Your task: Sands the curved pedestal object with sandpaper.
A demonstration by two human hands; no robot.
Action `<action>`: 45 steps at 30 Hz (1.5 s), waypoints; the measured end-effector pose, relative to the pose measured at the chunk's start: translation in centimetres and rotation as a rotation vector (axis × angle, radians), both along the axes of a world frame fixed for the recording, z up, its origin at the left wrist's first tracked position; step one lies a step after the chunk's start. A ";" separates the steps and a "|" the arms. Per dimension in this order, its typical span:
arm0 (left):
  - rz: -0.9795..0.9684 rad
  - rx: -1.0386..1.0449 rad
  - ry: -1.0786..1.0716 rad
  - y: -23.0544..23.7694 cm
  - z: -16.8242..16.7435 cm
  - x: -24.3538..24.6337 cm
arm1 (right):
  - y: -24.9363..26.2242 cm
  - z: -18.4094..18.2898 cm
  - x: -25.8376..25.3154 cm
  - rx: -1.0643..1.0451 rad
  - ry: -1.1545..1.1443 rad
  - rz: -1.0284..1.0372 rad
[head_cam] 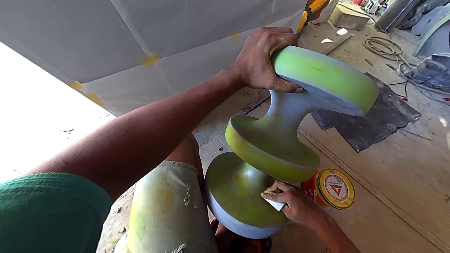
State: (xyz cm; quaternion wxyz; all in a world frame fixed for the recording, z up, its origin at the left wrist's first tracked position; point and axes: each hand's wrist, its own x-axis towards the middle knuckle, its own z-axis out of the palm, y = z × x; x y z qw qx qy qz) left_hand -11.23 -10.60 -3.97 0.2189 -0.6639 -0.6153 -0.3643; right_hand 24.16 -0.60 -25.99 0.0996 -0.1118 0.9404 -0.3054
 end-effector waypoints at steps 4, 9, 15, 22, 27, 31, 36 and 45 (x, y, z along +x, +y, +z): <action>0.004 -0.002 0.003 -0.3 0.1 0.6 | 0.9 1.4 -0.2 -0.017 -0.195 0.095; 0.005 -0.002 0.005 -1.0 0.2 1.3 | 1.1 2.8 0.0 0.013 -0.337 0.144; -0.006 0.011 0.014 -1.6 0.3 1.9 | 1.3 3.7 1.0 -0.019 -0.413 0.131; 0.039 0.002 0.012 -1.9 0.2 2.2 | 1.6 3.6 4.5 -0.279 -0.097 -0.244; 0.096 -0.023 0.019 -1.0 0.4 3.3 | -1.0 4.4 4.2 -0.175 -0.051 -0.290; 0.125 -0.072 0.019 -0.2 0.9 4.6 | -3.1 4.4 3.2 -0.032 -0.070 -0.246; 0.123 -0.088 0.026 0.5 1.3 5.5 | -5.7 3.5 4.1 0.162 -0.111 -0.202; 0.111 -0.103 0.035 1.5 1.4 5.1 | -3.4 5.5 7.4 0.228 -0.071 -0.104</action>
